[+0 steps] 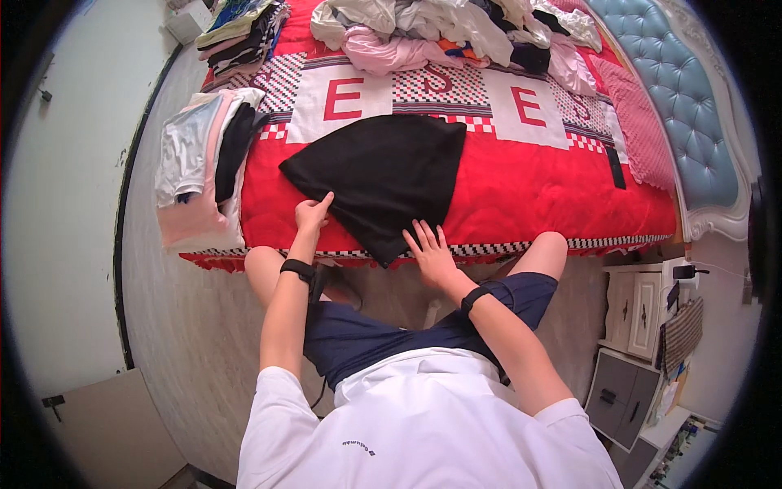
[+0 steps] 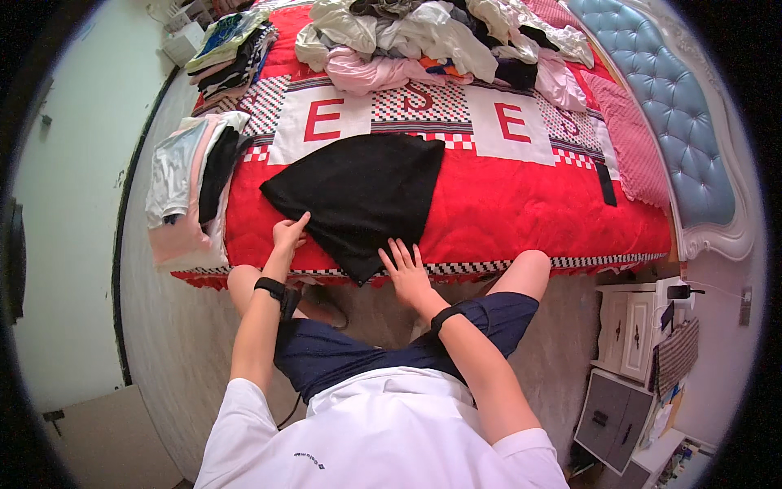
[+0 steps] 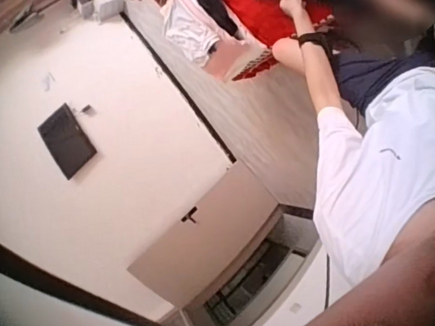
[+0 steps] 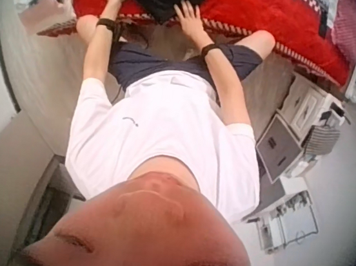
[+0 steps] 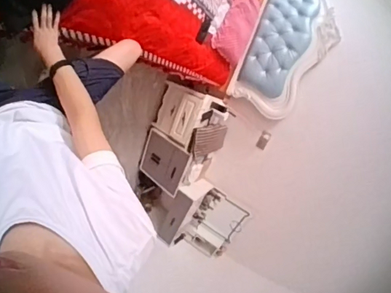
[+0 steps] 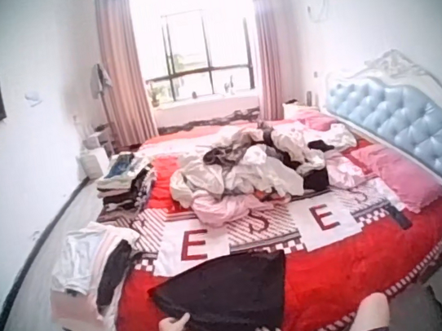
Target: The person is seen folding various items of clothing including a black skirt, brown trousers, and a white t-shirt on a bed.
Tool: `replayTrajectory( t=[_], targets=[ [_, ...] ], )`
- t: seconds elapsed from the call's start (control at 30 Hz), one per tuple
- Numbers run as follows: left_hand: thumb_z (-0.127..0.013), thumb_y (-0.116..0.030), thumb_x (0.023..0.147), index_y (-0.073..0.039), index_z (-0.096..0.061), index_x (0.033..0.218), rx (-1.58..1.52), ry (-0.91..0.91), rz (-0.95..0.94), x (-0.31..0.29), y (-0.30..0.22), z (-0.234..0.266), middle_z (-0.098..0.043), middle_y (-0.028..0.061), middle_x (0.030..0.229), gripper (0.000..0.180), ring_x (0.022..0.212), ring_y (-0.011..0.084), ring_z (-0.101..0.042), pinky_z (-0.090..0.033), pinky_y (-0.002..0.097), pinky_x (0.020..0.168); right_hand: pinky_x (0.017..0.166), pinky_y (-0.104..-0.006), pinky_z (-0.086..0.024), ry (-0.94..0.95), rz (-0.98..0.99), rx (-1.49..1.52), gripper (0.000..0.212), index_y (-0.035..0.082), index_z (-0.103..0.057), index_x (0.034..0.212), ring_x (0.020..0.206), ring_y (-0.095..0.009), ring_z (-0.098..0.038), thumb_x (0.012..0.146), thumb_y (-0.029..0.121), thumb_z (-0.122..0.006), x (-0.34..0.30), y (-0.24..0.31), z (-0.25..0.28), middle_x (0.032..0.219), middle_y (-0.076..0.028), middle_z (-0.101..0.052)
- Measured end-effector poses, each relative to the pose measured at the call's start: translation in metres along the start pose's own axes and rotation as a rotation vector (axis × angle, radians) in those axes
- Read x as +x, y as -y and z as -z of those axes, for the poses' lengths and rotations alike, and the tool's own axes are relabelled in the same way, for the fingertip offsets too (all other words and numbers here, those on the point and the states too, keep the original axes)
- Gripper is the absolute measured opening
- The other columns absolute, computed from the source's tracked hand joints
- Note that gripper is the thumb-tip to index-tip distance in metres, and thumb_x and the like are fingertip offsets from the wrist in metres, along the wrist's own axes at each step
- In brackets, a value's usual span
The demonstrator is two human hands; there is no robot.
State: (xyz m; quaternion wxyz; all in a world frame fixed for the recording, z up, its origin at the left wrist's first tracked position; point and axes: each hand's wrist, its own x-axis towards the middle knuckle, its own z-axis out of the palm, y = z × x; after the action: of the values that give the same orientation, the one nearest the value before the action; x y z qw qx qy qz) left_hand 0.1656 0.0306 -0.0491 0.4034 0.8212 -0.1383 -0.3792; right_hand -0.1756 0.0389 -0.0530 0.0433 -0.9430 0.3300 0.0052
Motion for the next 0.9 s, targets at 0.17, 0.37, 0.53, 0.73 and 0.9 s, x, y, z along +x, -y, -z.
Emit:
replayTrajectory(
  t=[0.17, 0.37, 0.53, 0.73, 0.9],
  targets=[
    [-0.078, -0.020, 0.085, 0.007, -0.069, 0.096, -0.170, 0.046, -0.018, 0.001, 0.006, -0.002, -0.072, 0.0116, 0.086, 0.031, 0.071, 0.0187, -0.071, -0.052, 0.0276, 0.055, 0.122, -0.0550, -0.011, 0.113, -0.028, 0.013, 0.101, 0.012, -0.021, 0.158, 0.153, -0.033, -0.011, 0.071, 0.014, -0.071, 0.002, 0.000, 0.010, 0.164, -0.018, -0.015],
    [-0.076, -0.020, 0.086, 0.006, -0.069, 0.095, -0.089, 0.036, -0.018, 0.004, 0.008, 0.000, -0.071, 0.0095, 0.084, 0.028, 0.062, 0.0147, -0.064, -0.045, 0.0260, 0.051, 0.122, -0.0549, -0.010, 0.087, -0.035, -0.008, 0.101, 0.013, -0.021, 0.158, 0.153, -0.032, -0.012, 0.071, 0.014, -0.070, 0.001, 0.000, 0.005, 0.164, -0.017, -0.016],
    [-0.072, -0.030, 0.091, 0.003, -0.067, 0.094, -0.067, 0.027, -0.080, 0.005, 0.017, -0.006, -0.070, 0.0086, 0.082, 0.034, 0.062, 0.0137, -0.064, -0.047, 0.0265, 0.048, 0.122, -0.0550, -0.010, 0.105, -0.037, 0.033, 0.100, 0.013, -0.021, 0.158, 0.153, -0.032, -0.012, 0.071, 0.013, -0.070, 0.002, 0.003, 0.007, 0.164, -0.017, -0.016],
    [-0.065, -0.015, 0.096, 0.008, -0.056, 0.108, -0.117, 0.243, -0.030, -0.037, 0.031, -0.006, -0.070, 0.0145, 0.095, 0.028, 0.075, 0.0207, -0.072, -0.059, 0.0315, 0.054, 0.122, -0.0550, -0.011, 0.051, -0.029, 0.026, 0.099, 0.014, -0.022, 0.158, 0.153, -0.032, -0.013, 0.072, 0.013, -0.071, 0.004, 0.002, 0.003, 0.164, -0.017, -0.017],
    [-0.081, -0.028, 0.083, 0.006, -0.062, 0.103, 0.108, 0.112, -0.152, -0.078, 0.015, -0.026, -0.071, 0.0155, 0.088, 0.044, 0.075, 0.0205, -0.073, -0.060, 0.0323, 0.058, 0.122, -0.0557, -0.012, 0.094, -0.041, 0.010, 0.096, 0.013, -0.022, 0.158, 0.153, -0.032, -0.013, 0.074, 0.014, -0.069, 0.001, -0.003, 0.002, 0.164, -0.017, -0.016]
  ],
)
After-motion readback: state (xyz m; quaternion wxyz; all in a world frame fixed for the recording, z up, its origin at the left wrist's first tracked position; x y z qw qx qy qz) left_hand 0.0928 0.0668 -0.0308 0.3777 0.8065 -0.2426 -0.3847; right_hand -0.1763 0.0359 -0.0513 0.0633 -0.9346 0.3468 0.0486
